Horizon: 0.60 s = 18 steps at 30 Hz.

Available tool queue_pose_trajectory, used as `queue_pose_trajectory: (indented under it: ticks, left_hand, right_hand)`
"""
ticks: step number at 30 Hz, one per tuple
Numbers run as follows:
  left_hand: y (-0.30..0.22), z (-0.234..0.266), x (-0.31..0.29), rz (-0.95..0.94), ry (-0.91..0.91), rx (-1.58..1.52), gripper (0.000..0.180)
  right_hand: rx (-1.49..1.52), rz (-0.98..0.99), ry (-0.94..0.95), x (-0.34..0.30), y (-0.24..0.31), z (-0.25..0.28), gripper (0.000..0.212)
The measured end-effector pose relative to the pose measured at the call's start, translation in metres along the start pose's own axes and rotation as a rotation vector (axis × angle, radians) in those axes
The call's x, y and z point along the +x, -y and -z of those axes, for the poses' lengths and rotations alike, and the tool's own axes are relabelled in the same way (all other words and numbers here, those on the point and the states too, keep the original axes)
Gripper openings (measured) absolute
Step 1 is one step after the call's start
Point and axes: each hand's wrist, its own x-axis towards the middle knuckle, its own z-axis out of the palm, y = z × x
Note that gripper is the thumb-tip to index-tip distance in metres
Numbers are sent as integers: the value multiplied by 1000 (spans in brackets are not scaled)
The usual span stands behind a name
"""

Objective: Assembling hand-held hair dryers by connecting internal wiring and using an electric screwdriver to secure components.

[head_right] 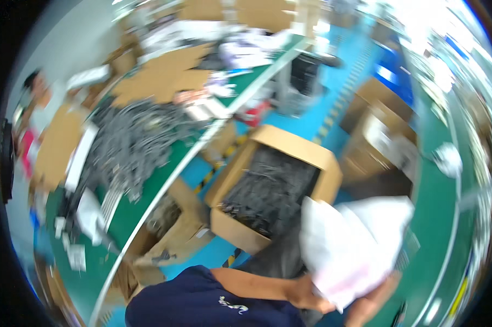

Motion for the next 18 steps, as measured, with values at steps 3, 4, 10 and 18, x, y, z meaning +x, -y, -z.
queue_pose_trajectory:
  ticks: [3,4,10,18]
  left_hand:
    - [-46,17,10,577,-128,126,17]
    - [-45,21,9,537,-99,58,17]
    - [-33,-4,52,96,-182,-264,52]
    - [-15,-7,54,279,270,317,57]
  right_hand:
    - [-541,56,718,-58,-25,-44,55]
    - [-412,107,694,-60,-42,-54,60]
    - [-438,303,505,-69,-41,-55,55]
    - [-125,287,148,-86,-18,-28,56]
